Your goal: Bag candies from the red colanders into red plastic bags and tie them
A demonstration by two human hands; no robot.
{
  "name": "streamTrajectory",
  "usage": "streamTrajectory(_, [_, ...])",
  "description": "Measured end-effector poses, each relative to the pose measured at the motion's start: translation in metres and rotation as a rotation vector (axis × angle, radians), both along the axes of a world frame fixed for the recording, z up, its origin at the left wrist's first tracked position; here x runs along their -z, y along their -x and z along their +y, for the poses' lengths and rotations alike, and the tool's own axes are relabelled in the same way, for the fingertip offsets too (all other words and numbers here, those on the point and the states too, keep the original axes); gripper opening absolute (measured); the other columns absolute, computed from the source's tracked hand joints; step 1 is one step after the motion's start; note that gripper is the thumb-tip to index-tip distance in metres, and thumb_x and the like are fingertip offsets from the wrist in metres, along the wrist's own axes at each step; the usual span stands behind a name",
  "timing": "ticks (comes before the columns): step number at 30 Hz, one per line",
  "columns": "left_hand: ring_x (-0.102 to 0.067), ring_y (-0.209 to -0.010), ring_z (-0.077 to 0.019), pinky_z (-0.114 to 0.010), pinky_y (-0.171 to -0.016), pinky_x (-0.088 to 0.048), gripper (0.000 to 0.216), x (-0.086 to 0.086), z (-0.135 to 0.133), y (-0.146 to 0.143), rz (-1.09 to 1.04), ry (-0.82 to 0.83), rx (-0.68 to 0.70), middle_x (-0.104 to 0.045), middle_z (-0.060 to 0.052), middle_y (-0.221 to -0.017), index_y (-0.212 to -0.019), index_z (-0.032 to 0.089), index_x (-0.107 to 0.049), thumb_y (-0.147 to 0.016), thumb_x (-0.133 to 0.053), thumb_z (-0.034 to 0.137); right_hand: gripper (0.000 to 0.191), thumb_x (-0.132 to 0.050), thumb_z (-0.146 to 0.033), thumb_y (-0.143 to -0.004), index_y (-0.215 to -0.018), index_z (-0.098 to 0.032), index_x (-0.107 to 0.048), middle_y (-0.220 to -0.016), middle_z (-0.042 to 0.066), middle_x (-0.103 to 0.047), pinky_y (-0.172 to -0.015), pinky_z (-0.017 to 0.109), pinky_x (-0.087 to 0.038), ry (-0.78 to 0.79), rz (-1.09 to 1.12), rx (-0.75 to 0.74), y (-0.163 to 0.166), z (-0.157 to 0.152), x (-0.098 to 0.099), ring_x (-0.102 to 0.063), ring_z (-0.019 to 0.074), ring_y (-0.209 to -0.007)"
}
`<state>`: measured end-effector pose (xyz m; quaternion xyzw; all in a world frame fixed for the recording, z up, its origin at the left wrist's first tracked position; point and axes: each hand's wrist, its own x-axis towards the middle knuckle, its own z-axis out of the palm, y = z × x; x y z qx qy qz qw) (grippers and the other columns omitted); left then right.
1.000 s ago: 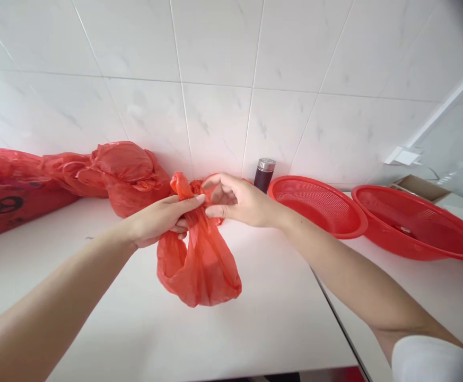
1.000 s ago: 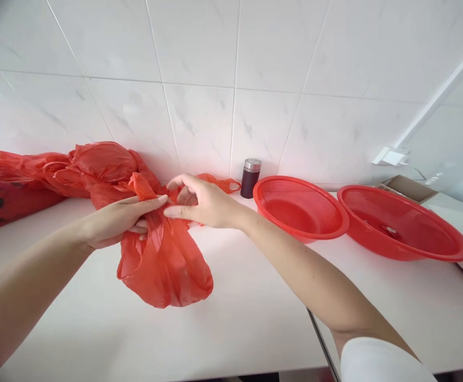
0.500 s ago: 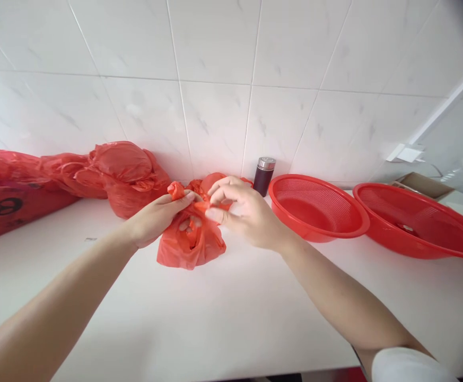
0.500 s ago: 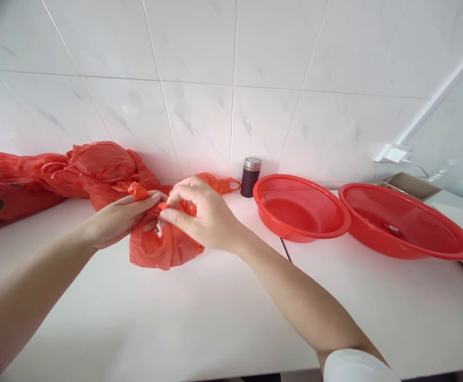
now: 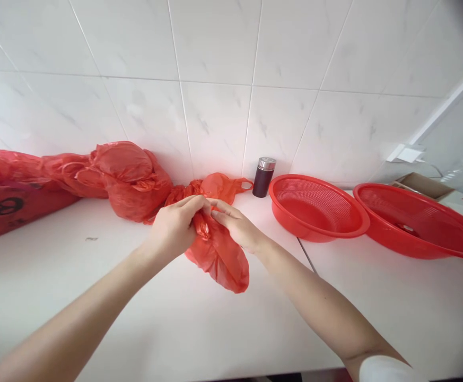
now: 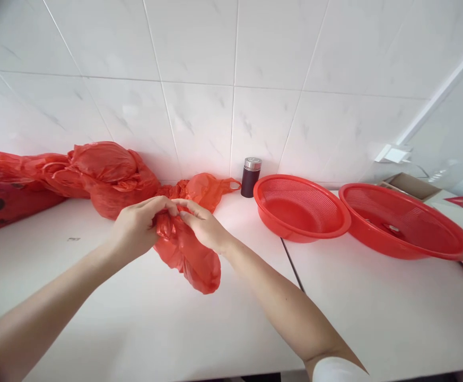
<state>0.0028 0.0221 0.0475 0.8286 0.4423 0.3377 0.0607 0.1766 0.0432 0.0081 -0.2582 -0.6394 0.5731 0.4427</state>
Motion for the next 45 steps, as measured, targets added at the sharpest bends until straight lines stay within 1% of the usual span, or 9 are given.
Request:
streamTrajectory(6, [-0.062, -0.102, -0.0192, -0.028, -0.073, -0.049, 0.040, 0.011, 0.003, -0.006, -0.100, -0.158, 0.029, -0.064, -0.004, -0.114, -0.106, 0.026, -0.058, -0.074, -0.047, 0.003, 0.004, -0.061, -0.024, -0.080, -0.082, -0.021, -0.063, -0.078, -0.002, -0.061, -0.076, 0.030, -0.049, 0.126, -0.049, -0.085, -0.013, 0.000, -0.004, -0.057, 0.0133, -0.074])
streamTrajectory(13, [-0.064, -0.093, -0.0188, -0.030, -0.072, -0.050, 0.036, 0.015, 0.004, -0.009, -0.102, -0.037, 0.038, -0.067, -0.003, -0.107, -0.109, 0.025, -0.058, -0.080, -0.048, 0.007, 0.008, -0.052, -0.030, -0.086, -0.087, -0.023, -0.048, -0.082, 0.000, -0.066, -0.081, 0.036, -0.051, 0.133, 0.255, 0.195, -0.019, 0.000, 0.002, -0.064, 0.0155, -0.078])
streamTrajectory(18, [-0.063, -0.093, -0.0184, -0.030, -0.074, -0.049, 0.036, 0.022, 0.006, -0.007, -0.122, -0.029, 0.009, -0.066, -0.002, -0.111, -0.107, 0.025, -0.055, -0.077, -0.051, 0.006, 0.025, -0.064, -0.023, -0.080, -0.101, -0.024, -0.051, -0.086, -0.001, -0.064, -0.084, 0.034, -0.049, 0.081, 0.124, 0.100, -0.018, -0.001, 0.004, -0.063, 0.0143, -0.083])
streamTrajectory(23, [-0.063, -0.090, -0.0174, -0.028, -0.072, -0.049, 0.037, 0.031, 0.009, -0.007, -0.118, -0.009, 0.024, -0.066, -0.002, -0.112, -0.111, 0.025, -0.055, -0.079, -0.049, 0.007, 0.016, -0.061, -0.024, -0.081, -0.092, -0.024, -0.050, -0.083, -0.004, -0.058, -0.076, 0.031, -0.051, 0.029, 0.342, 0.455, -0.021, 0.005, 0.007, -0.060, 0.0114, -0.077])
streamTrajectory(28, [-0.064, -0.085, -0.0150, -0.025, -0.069, -0.049, 0.039, 0.037, 0.012, -0.013, -0.132, 0.006, 0.015, -0.067, -0.001, -0.109, -0.111, 0.024, -0.056, -0.077, -0.050, 0.006, 0.026, -0.063, -0.021, -0.078, -0.103, -0.023, -0.054, -0.086, -0.002, -0.061, -0.077, 0.031, -0.049, 0.054, 0.130, 0.176, -0.021, -0.002, 0.010, -0.060, 0.0128, -0.079])
streamTrajectory(32, [-0.065, -0.086, -0.0155, -0.025, -0.070, -0.049, 0.040, 0.040, 0.014, -0.019, -0.125, -0.005, 0.067, -0.070, -0.001, -0.101, -0.110, 0.023, -0.061, -0.077, -0.049, 0.005, 0.018, -0.063, -0.023, -0.078, -0.092, -0.024, -0.052, -0.088, -0.003, -0.057, -0.075, 0.028, -0.049, 0.006, 0.350, 0.524, -0.023, -0.001, 0.011, -0.057, 0.0113, -0.080])
streamTrajectory(39, [-0.068, -0.089, -0.0167, -0.025, -0.074, -0.052, 0.045, 0.043, 0.013, -0.028, -0.180, 0.013, 0.017, -0.074, -0.001, -0.105, -0.112, 0.022, -0.068, -0.074, -0.049, 0.006, 0.034, -0.066, -0.048, -0.081, -0.102, -0.023, -0.061, -0.094, 0.002, -0.066, -0.079, 0.030, -0.048, 0.231, 0.248, 0.208, -0.020, -0.005, 0.026, -0.063, 0.0148, -0.083])
streamTrajectory(42, [-0.069, -0.093, -0.0171, -0.025, -0.078, -0.053, 0.053, 0.047, 0.009, -0.033, -0.192, 0.034, -0.021, -0.074, 0.000, -0.111, -0.119, 0.022, -0.066, -0.072, -0.048, 0.004, 0.038, -0.062, -0.056, -0.082, -0.091, -0.020, -0.067, -0.091, 0.005, -0.070, -0.074, 0.030, -0.048, 0.308, 0.318, 0.257, -0.010, -0.009, 0.037, -0.064, 0.0163, -0.079])
streamTrajectory(45, [-0.069, -0.092, -0.0178, -0.027, -0.075, -0.052, 0.064, 0.053, 0.003, -0.037, -0.152, 0.025, -0.071, -0.073, -0.001, -0.112, -0.127, 0.023, -0.061, -0.070, -0.045, 0.001, 0.038, -0.061, -0.056, -0.083, -0.099, -0.023, -0.069, -0.087, 0.003, -0.070, -0.076, 0.030, -0.049, 0.320, 0.395, 0.331, -0.001, -0.011, 0.039, -0.064, 0.0166, -0.080])
